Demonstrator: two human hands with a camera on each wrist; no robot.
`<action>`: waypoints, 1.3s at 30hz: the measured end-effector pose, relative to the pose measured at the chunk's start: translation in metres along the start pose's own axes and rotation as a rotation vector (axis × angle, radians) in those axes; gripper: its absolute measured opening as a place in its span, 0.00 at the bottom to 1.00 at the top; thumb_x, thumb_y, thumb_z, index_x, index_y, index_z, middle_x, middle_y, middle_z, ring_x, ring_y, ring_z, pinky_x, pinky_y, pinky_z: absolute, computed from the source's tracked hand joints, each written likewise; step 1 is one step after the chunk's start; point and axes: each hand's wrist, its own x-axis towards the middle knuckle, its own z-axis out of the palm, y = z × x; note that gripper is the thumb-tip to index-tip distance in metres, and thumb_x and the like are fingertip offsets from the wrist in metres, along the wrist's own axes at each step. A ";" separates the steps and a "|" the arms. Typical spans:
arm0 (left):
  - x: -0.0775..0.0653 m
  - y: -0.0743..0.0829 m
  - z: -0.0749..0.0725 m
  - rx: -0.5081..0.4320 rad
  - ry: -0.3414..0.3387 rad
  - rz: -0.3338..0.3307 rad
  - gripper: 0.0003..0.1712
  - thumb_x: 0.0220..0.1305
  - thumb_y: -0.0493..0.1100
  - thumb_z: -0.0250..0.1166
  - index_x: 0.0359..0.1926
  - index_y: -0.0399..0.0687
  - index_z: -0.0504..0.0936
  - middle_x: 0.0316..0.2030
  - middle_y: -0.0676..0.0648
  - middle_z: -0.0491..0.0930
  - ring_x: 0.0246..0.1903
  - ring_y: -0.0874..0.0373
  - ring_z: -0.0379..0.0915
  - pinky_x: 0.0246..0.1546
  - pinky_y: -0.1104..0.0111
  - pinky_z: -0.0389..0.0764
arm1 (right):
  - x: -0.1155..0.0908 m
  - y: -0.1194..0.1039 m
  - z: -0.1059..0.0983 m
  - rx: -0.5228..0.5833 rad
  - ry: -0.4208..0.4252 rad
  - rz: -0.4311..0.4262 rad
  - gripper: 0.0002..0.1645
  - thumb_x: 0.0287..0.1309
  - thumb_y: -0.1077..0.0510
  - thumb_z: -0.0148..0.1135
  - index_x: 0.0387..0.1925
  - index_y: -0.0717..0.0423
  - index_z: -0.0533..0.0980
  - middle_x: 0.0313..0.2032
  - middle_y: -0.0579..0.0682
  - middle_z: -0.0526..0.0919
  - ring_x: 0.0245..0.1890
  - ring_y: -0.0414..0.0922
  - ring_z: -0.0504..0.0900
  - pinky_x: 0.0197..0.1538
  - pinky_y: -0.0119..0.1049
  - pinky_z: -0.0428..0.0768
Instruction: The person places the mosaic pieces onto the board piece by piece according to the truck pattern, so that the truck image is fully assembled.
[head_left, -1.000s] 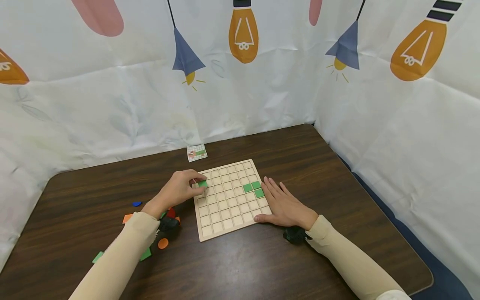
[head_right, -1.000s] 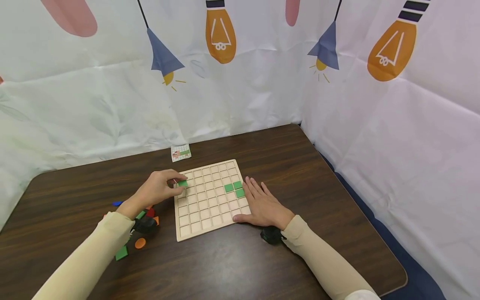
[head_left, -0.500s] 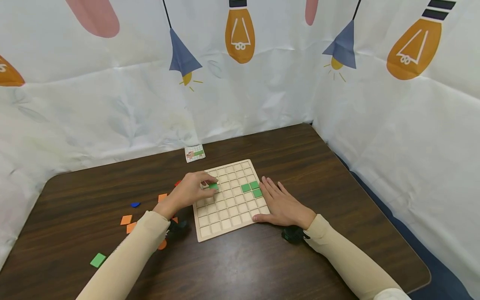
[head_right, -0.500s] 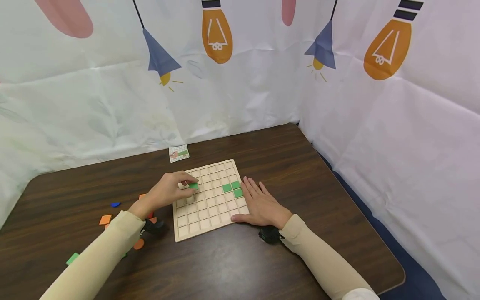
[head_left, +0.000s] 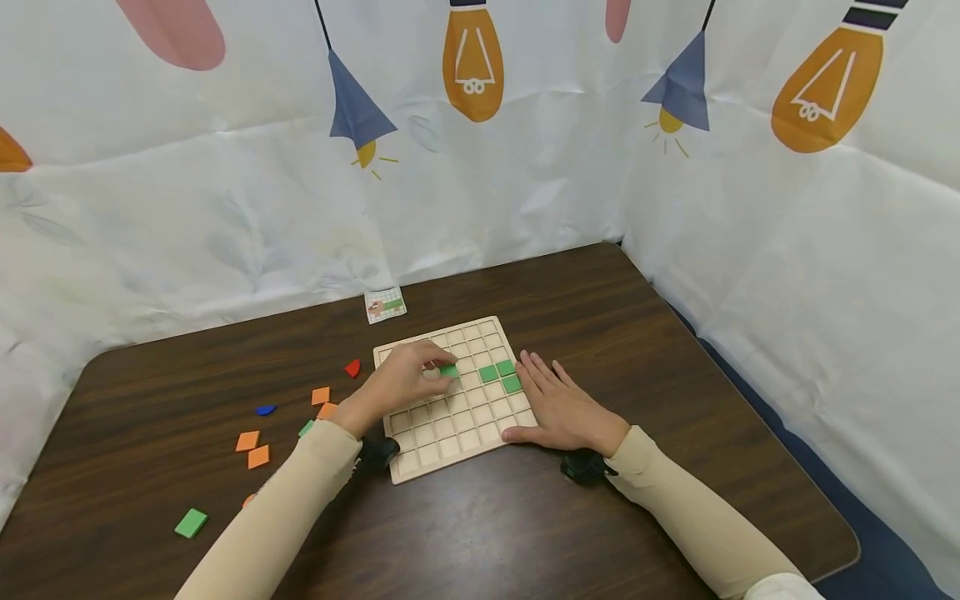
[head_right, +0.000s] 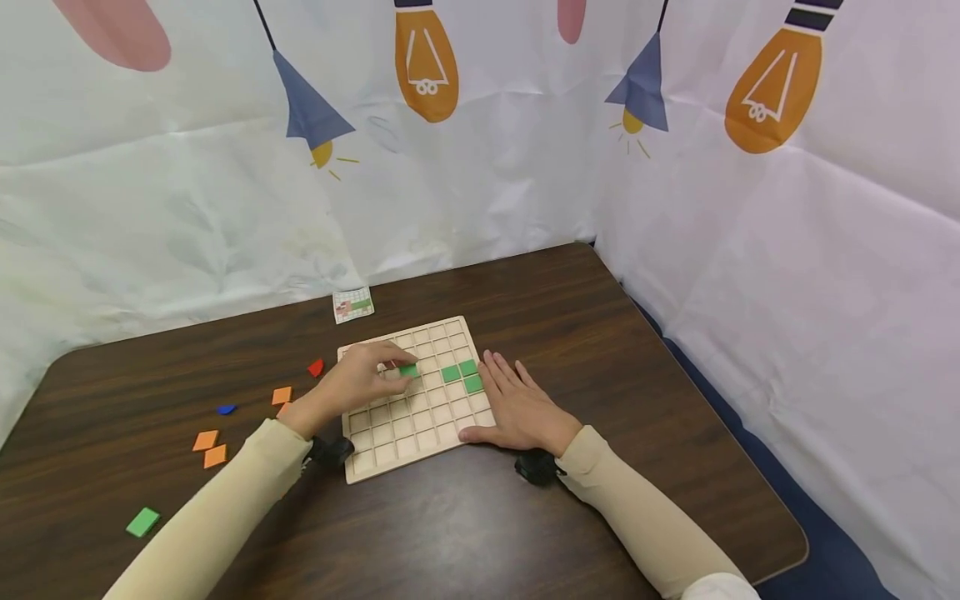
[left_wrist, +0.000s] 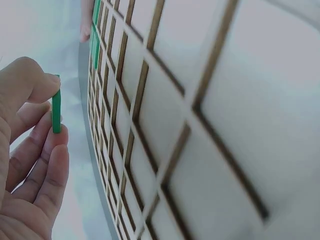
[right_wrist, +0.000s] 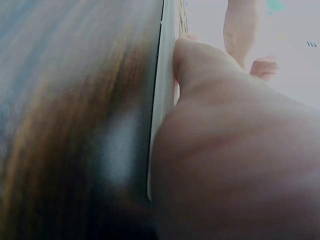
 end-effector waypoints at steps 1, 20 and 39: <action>0.001 0.001 0.001 0.004 -0.002 0.004 0.18 0.63 0.44 0.72 0.53 0.44 0.89 0.47 0.48 0.89 0.42 0.56 0.83 0.44 0.63 0.84 | 0.000 0.000 0.000 0.000 -0.003 0.001 0.69 0.62 0.16 0.47 0.83 0.56 0.38 0.84 0.56 0.35 0.86 0.53 0.35 0.85 0.59 0.43; 0.020 0.026 0.025 0.040 -0.045 0.069 0.17 0.63 0.44 0.72 0.52 0.44 0.89 0.44 0.49 0.90 0.41 0.57 0.85 0.44 0.65 0.86 | -0.002 -0.001 -0.002 0.008 -0.009 0.004 0.69 0.62 0.16 0.47 0.84 0.56 0.38 0.84 0.56 0.35 0.86 0.53 0.35 0.84 0.59 0.43; 0.032 0.035 0.046 0.093 -0.066 0.130 0.16 0.63 0.43 0.72 0.50 0.42 0.90 0.44 0.47 0.90 0.41 0.57 0.86 0.46 0.63 0.87 | -0.002 0.000 -0.003 -0.007 0.003 -0.007 0.68 0.63 0.17 0.48 0.83 0.56 0.39 0.84 0.58 0.37 0.85 0.54 0.37 0.84 0.60 0.45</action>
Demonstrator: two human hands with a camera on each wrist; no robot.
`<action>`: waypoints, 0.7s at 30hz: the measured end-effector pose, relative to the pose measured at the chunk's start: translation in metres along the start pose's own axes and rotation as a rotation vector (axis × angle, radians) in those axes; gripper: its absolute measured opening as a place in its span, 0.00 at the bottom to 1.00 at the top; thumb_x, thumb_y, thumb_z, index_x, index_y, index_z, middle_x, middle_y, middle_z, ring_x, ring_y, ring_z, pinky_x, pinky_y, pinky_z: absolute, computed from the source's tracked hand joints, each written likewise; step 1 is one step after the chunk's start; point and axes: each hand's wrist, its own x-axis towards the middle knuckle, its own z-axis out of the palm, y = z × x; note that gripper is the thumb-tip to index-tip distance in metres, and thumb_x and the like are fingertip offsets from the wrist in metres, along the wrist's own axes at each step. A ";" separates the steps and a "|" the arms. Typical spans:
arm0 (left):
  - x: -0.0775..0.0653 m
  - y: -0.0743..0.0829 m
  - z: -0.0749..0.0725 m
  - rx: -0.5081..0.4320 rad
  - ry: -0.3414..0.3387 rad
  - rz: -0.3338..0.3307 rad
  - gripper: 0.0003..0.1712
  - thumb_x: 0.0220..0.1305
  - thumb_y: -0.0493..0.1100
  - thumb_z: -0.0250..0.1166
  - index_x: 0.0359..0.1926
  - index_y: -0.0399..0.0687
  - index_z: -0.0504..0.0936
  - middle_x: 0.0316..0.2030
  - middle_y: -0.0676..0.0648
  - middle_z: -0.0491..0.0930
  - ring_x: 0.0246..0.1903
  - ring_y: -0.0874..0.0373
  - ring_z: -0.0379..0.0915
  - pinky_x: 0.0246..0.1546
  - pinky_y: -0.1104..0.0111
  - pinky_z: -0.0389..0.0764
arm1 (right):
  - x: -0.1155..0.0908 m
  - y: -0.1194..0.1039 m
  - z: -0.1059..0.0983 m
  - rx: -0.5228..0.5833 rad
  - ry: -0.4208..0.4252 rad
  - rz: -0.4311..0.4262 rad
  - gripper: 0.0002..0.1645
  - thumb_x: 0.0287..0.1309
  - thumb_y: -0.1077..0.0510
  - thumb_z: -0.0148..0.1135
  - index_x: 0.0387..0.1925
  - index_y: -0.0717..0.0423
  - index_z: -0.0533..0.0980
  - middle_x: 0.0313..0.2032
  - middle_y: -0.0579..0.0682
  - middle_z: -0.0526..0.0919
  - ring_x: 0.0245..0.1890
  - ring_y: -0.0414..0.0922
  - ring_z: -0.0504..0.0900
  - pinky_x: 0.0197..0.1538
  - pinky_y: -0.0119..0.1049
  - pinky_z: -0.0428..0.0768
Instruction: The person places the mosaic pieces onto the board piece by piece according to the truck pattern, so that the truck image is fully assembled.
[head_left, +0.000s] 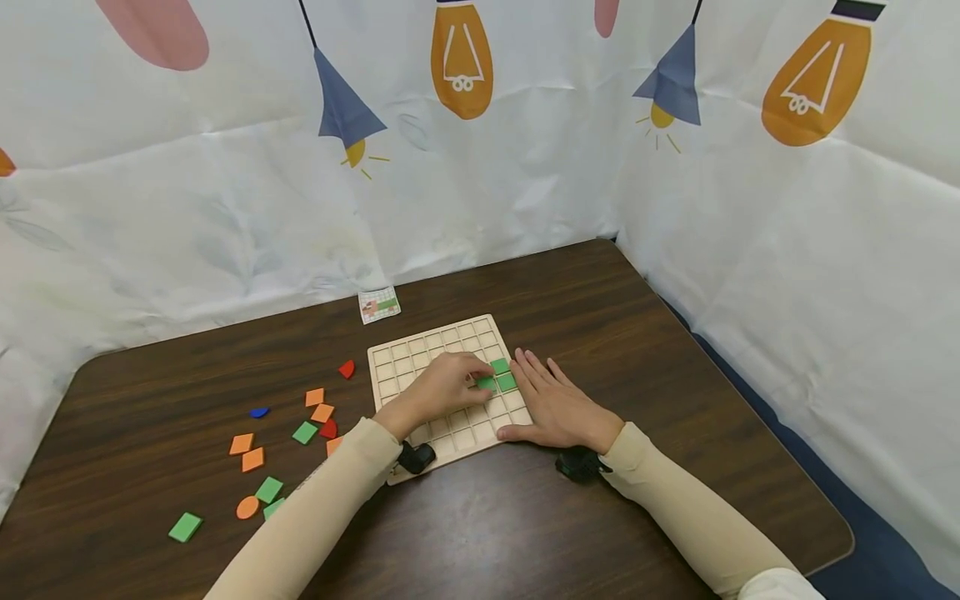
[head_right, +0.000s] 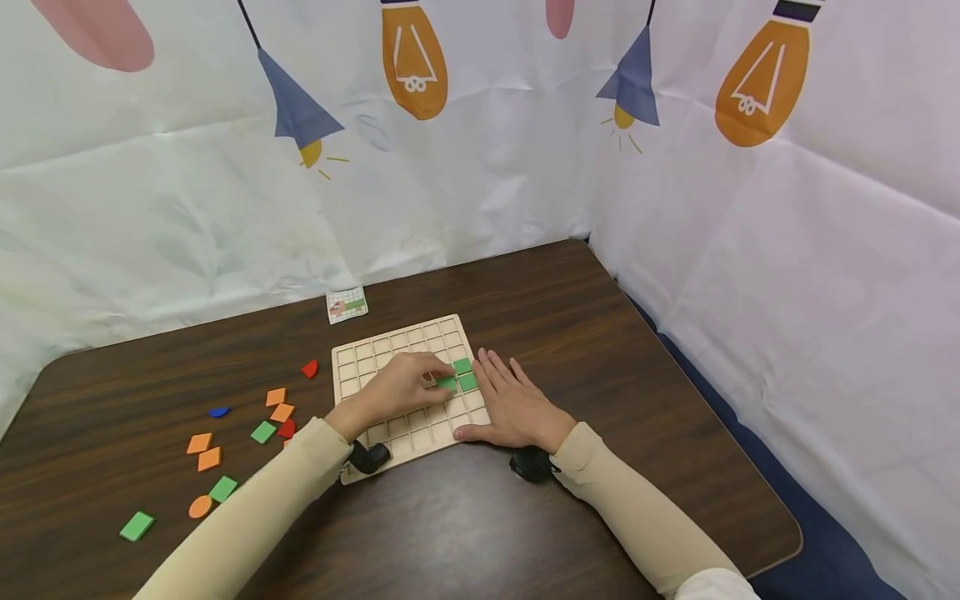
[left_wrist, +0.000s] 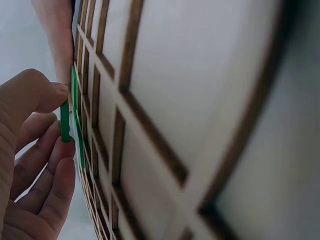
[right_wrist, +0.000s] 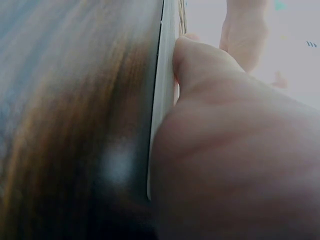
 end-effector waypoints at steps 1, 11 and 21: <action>0.000 0.000 0.001 0.003 0.000 0.000 0.16 0.63 0.43 0.72 0.49 0.42 0.90 0.43 0.47 0.90 0.41 0.57 0.86 0.46 0.64 0.87 | 0.000 0.000 0.000 0.001 0.000 0.000 0.68 0.63 0.17 0.48 0.83 0.56 0.39 0.84 0.58 0.36 0.85 0.54 0.37 0.84 0.60 0.45; 0.002 0.002 0.003 0.028 0.006 0.007 0.15 0.62 0.42 0.73 0.48 0.42 0.90 0.42 0.47 0.90 0.40 0.57 0.86 0.45 0.64 0.87 | 0.000 0.001 0.002 0.004 0.002 0.006 0.68 0.63 0.17 0.48 0.83 0.56 0.39 0.84 0.57 0.36 0.86 0.53 0.37 0.84 0.59 0.44; 0.003 0.006 0.002 0.068 -0.022 0.025 0.14 0.62 0.42 0.72 0.48 0.43 0.90 0.41 0.47 0.90 0.39 0.58 0.84 0.45 0.63 0.86 | 0.000 0.001 0.001 0.006 -0.002 0.003 0.68 0.63 0.17 0.47 0.83 0.57 0.39 0.84 0.58 0.36 0.85 0.54 0.36 0.84 0.59 0.44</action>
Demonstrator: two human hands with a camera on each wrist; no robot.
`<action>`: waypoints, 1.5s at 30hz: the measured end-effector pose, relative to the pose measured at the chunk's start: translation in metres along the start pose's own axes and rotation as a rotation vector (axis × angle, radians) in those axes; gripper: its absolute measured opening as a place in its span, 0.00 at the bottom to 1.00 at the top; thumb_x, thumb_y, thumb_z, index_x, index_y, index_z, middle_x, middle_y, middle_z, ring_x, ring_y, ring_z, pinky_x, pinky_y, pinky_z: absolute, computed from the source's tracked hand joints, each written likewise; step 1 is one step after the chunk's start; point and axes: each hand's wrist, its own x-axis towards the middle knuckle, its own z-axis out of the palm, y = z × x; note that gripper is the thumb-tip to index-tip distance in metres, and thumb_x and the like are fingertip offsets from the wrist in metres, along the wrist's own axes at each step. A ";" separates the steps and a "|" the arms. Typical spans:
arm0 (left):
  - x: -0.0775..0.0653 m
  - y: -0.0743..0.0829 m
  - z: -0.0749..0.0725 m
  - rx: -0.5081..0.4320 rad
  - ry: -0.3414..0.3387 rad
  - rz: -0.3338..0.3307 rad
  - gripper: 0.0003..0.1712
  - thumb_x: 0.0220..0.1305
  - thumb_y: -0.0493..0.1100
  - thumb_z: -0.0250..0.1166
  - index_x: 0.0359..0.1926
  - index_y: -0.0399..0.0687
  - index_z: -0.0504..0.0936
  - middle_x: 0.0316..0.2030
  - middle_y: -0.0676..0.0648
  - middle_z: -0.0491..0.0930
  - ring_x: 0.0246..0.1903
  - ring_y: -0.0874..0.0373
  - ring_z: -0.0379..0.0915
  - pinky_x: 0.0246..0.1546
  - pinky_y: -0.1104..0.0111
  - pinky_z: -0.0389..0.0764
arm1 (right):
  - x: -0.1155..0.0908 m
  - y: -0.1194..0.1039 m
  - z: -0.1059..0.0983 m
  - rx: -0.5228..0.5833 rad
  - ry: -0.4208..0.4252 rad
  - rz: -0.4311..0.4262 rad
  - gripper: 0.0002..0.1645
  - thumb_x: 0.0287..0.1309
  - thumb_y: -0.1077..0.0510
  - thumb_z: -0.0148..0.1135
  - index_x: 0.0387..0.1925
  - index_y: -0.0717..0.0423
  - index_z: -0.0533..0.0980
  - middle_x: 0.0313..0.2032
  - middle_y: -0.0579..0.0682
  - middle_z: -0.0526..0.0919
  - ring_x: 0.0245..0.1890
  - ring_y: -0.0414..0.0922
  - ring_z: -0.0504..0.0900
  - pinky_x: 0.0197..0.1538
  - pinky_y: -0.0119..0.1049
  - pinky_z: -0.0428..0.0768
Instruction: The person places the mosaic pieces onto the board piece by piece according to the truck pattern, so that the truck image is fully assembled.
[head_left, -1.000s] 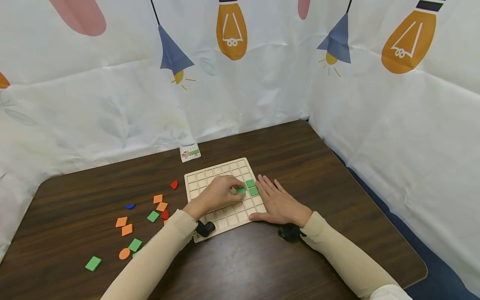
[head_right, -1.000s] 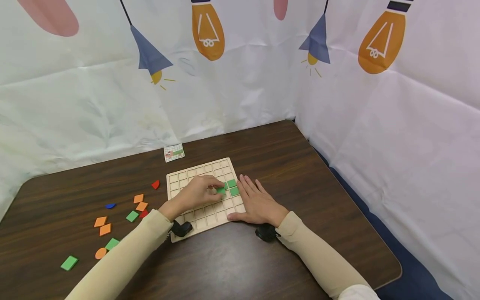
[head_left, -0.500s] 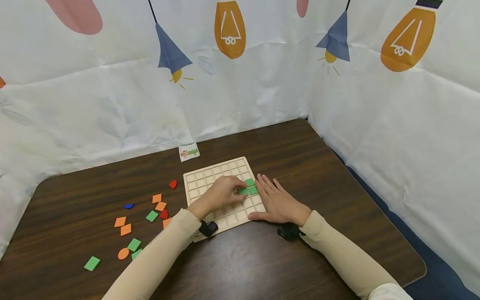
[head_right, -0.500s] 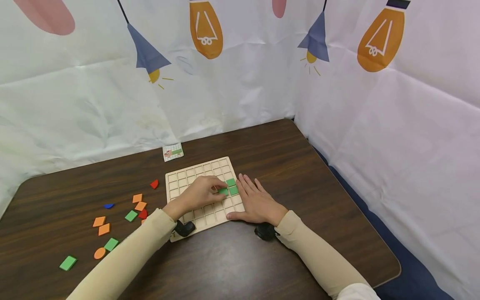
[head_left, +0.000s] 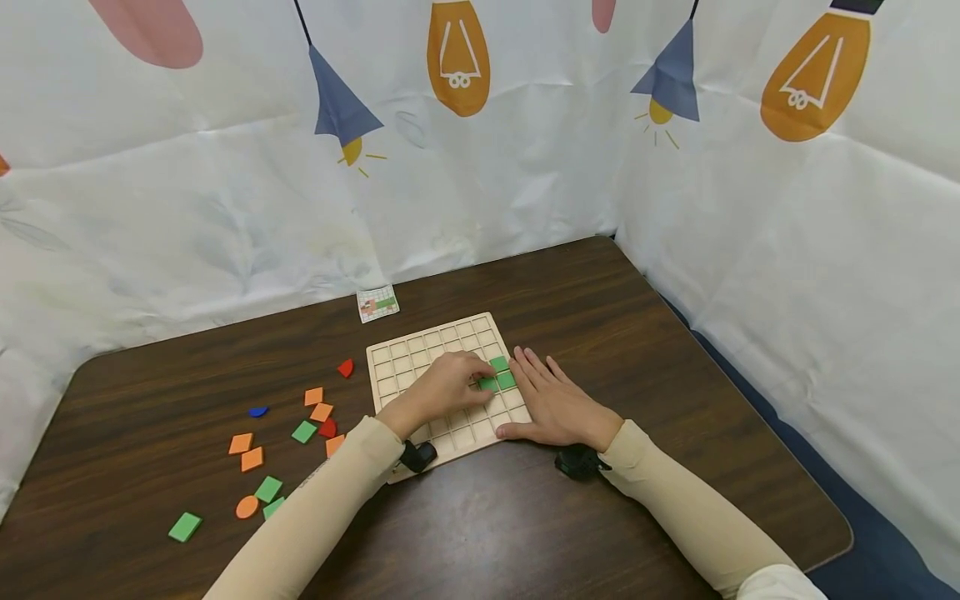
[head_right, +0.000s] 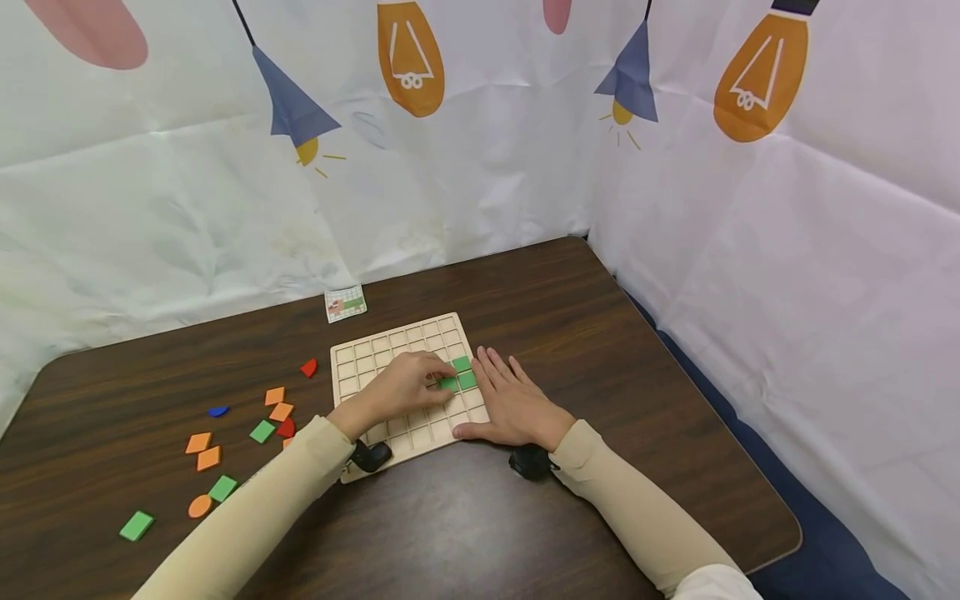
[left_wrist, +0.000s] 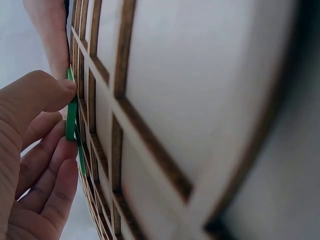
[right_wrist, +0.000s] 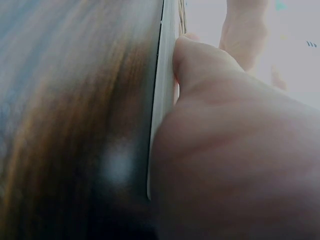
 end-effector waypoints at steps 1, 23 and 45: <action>0.000 0.000 0.000 -0.003 -0.002 -0.005 0.14 0.62 0.42 0.72 0.48 0.43 0.90 0.41 0.47 0.90 0.39 0.58 0.84 0.45 0.63 0.86 | 0.000 0.000 0.000 0.002 0.000 -0.001 0.68 0.63 0.17 0.47 0.83 0.57 0.39 0.84 0.58 0.36 0.85 0.54 0.36 0.84 0.59 0.44; -0.002 -0.006 0.000 -0.052 -0.016 -0.021 0.17 0.63 0.44 0.73 0.51 0.42 0.90 0.44 0.47 0.90 0.41 0.58 0.86 0.46 0.65 0.86 | 0.001 0.000 0.000 0.000 -0.001 -0.002 0.68 0.63 0.17 0.47 0.83 0.56 0.38 0.84 0.58 0.36 0.86 0.54 0.36 0.84 0.59 0.44; -0.043 -0.024 -0.028 -0.067 0.033 -0.150 0.17 0.64 0.43 0.71 0.53 0.44 0.89 0.45 0.47 0.90 0.43 0.56 0.85 0.47 0.61 0.85 | 0.001 -0.005 -0.001 0.008 -0.001 0.004 0.69 0.63 0.17 0.49 0.83 0.58 0.40 0.84 0.58 0.37 0.86 0.55 0.36 0.84 0.60 0.43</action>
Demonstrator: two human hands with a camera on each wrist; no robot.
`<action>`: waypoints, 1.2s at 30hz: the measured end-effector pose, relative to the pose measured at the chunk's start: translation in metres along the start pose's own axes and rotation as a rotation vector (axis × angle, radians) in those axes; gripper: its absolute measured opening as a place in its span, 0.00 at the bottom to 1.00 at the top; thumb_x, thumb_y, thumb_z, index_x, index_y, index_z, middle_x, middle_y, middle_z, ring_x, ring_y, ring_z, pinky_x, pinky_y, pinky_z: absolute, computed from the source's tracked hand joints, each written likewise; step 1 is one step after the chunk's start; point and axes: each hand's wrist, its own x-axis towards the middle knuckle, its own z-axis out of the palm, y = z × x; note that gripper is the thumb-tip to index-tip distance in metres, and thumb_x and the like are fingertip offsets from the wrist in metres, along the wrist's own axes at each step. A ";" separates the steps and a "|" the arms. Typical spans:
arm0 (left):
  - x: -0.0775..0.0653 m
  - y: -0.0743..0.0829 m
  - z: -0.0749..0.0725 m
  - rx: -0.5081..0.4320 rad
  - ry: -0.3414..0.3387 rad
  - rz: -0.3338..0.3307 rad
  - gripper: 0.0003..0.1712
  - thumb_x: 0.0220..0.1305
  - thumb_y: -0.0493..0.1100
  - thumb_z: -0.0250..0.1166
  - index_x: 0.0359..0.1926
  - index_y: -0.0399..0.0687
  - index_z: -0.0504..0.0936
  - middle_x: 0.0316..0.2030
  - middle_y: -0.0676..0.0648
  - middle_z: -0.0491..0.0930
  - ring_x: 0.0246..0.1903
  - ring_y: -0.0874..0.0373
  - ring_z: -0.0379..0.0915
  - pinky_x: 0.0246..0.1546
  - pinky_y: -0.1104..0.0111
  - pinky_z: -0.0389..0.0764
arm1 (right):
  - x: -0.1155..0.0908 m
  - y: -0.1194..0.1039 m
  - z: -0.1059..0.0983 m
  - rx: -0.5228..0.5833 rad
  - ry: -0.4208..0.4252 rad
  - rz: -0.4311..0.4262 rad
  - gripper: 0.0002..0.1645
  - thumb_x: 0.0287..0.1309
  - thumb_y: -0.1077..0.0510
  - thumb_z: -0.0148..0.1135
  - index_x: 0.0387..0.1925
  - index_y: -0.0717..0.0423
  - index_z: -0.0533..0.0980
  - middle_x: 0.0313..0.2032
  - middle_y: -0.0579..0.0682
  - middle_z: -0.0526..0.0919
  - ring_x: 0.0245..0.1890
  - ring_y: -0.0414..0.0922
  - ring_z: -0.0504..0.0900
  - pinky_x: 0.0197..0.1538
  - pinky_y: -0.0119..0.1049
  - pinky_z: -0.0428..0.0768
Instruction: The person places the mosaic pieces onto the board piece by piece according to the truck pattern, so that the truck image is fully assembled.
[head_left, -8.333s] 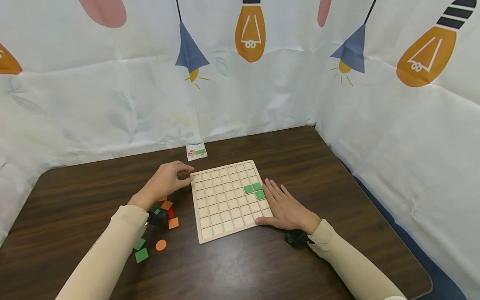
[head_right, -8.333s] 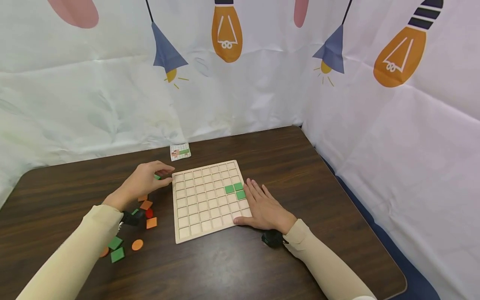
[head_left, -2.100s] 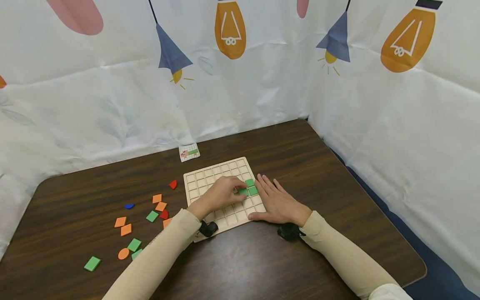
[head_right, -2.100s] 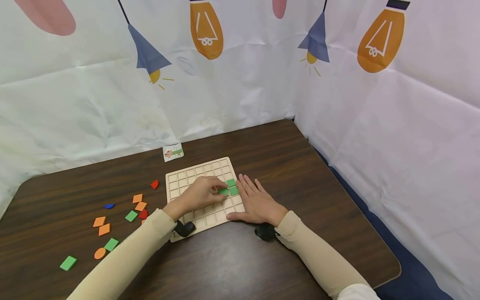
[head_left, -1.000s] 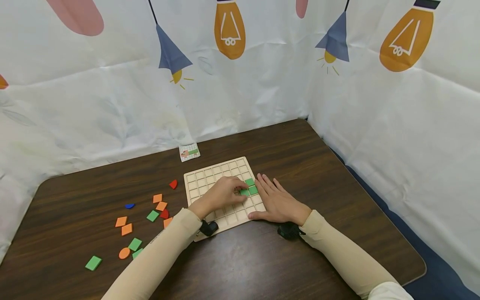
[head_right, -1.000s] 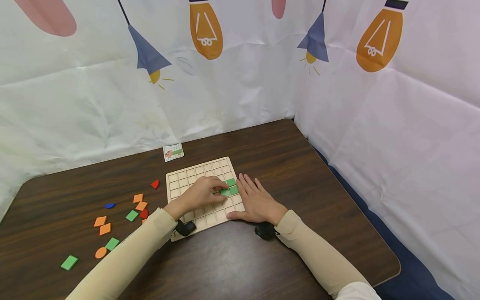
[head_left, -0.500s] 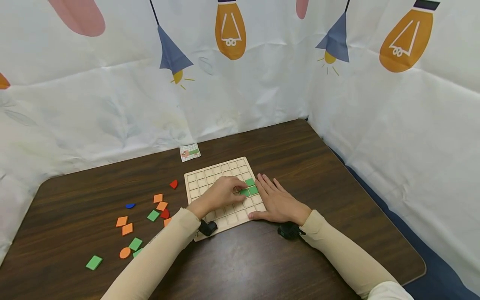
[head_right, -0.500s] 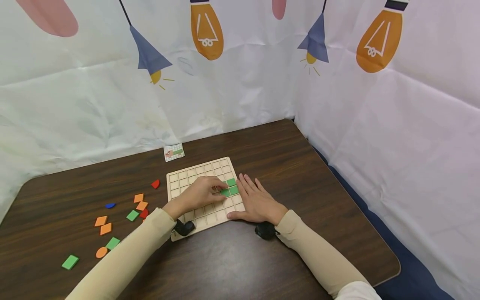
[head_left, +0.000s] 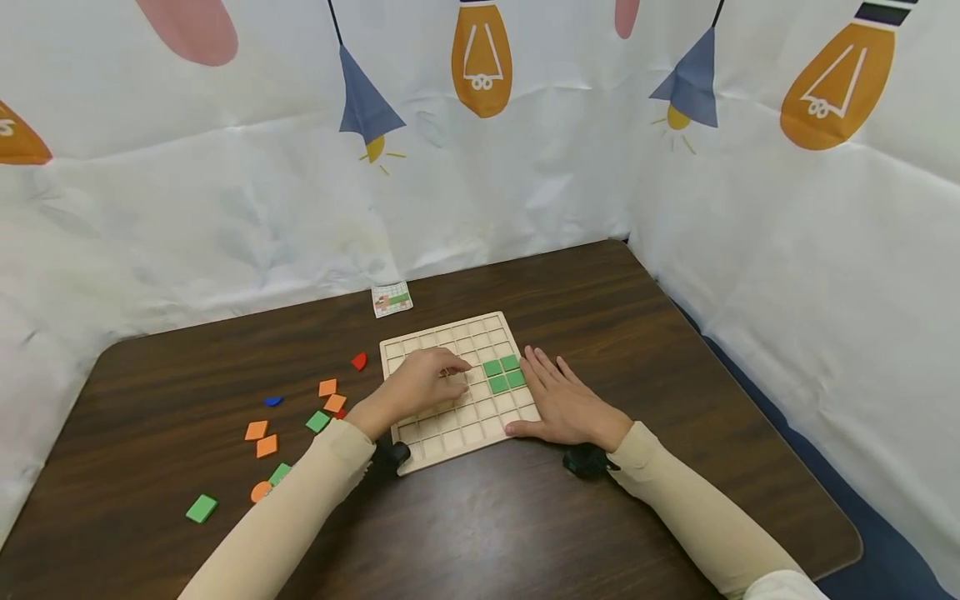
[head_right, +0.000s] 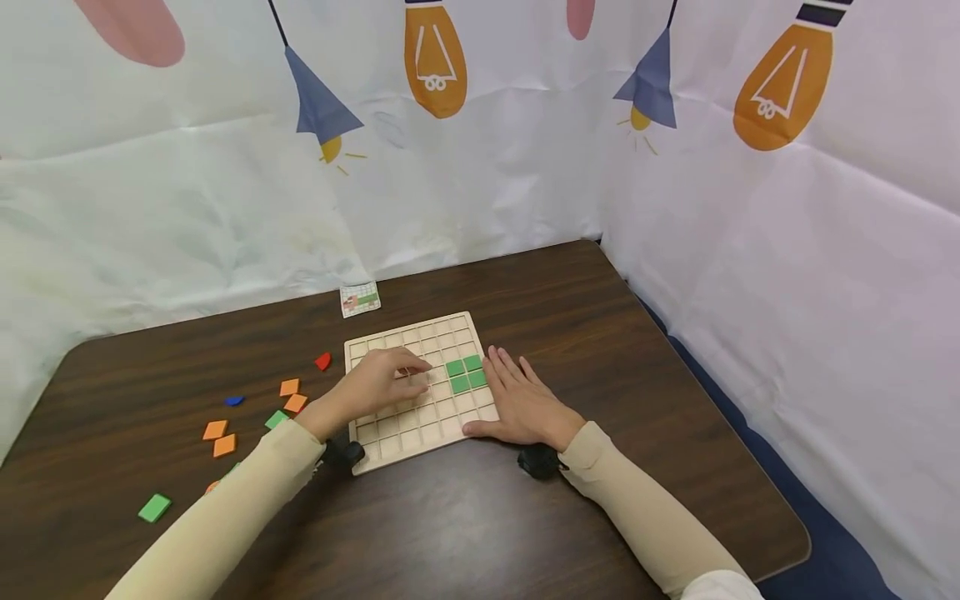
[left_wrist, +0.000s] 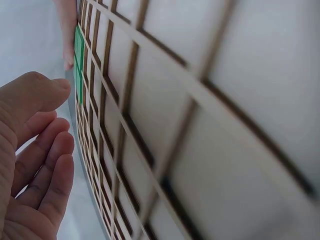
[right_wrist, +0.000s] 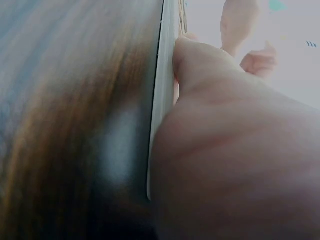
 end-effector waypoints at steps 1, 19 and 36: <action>-0.003 -0.002 -0.002 -0.001 0.004 -0.005 0.16 0.64 0.42 0.71 0.52 0.44 0.89 0.45 0.47 0.90 0.43 0.55 0.85 0.47 0.61 0.85 | 0.000 0.000 0.000 -0.002 0.003 -0.001 0.68 0.63 0.17 0.49 0.83 0.58 0.40 0.84 0.58 0.37 0.85 0.55 0.36 0.84 0.60 0.43; -0.060 -0.037 -0.036 0.074 0.084 -0.110 0.18 0.65 0.44 0.72 0.53 0.44 0.88 0.45 0.45 0.88 0.39 0.53 0.82 0.39 0.61 0.82 | -0.001 0.002 0.003 -0.007 0.007 -0.025 0.67 0.64 0.19 0.49 0.83 0.59 0.40 0.84 0.60 0.36 0.85 0.56 0.35 0.84 0.62 0.43; -0.119 -0.069 -0.063 0.107 0.117 -0.252 0.18 0.66 0.43 0.72 0.55 0.43 0.87 0.50 0.42 0.87 0.43 0.48 0.86 0.41 0.56 0.87 | -0.001 -0.001 0.001 -0.009 0.012 -0.037 0.67 0.65 0.19 0.48 0.83 0.58 0.39 0.84 0.60 0.36 0.85 0.57 0.36 0.84 0.62 0.43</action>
